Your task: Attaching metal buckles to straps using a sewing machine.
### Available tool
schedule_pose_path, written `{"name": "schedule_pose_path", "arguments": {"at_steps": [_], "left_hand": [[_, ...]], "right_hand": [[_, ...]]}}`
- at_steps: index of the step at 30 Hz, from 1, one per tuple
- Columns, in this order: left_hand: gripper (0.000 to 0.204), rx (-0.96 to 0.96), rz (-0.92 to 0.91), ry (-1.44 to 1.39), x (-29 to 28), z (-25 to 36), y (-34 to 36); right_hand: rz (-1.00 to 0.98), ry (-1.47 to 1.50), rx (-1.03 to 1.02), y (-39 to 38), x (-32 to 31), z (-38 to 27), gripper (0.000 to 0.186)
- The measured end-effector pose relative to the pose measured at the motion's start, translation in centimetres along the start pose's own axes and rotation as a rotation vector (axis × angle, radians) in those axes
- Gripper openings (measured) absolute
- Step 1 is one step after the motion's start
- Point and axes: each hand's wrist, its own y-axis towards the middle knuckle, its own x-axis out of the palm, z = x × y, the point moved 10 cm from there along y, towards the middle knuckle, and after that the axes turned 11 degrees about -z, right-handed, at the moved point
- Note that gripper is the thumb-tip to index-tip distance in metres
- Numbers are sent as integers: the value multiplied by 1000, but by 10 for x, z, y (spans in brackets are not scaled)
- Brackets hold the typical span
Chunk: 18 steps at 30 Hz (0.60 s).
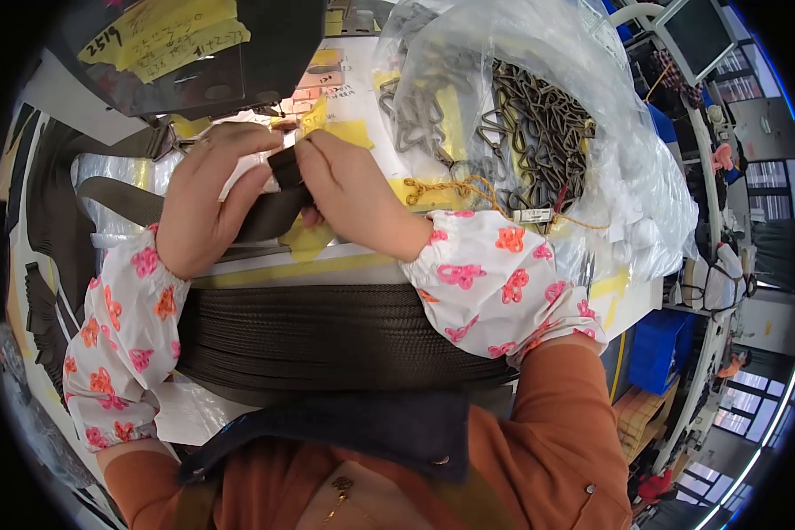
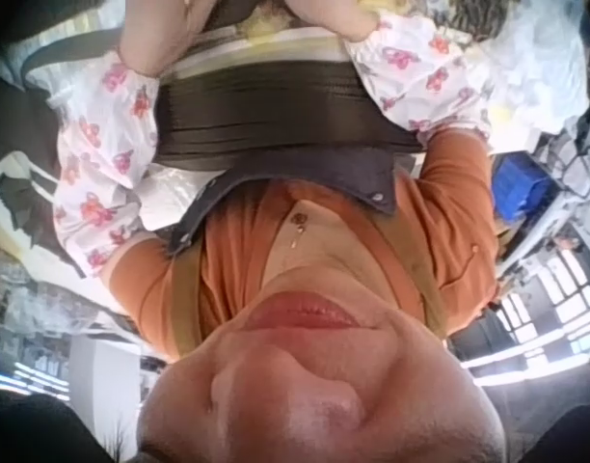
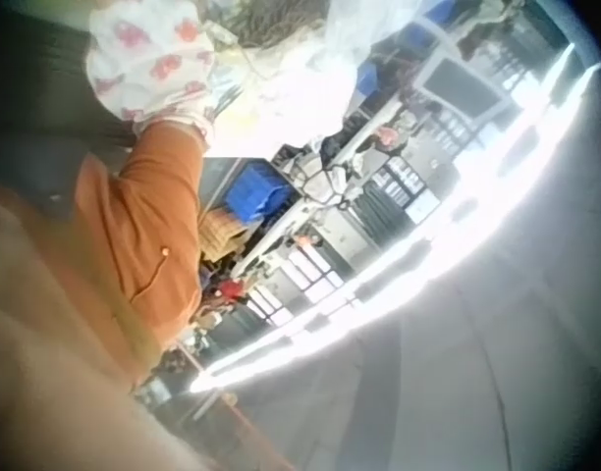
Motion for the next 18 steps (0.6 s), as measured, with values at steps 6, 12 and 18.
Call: {"name": "schedule_pose_path", "arguments": {"at_steps": [6, 12, 18], "left_hand": [[23, 234, -391, -33, 34, 40, -22], [21, -88, -253, 110, 26, -27, -15], [18, 105, -242, 344, 23, -13, -12]], "right_hand": [[-88, 618, 181, 7, -2, 17, 29], [-134, 672, 325, 3, 4, 32, 28], [-253, 584, 318, 2, 15, 33, 29]]}}
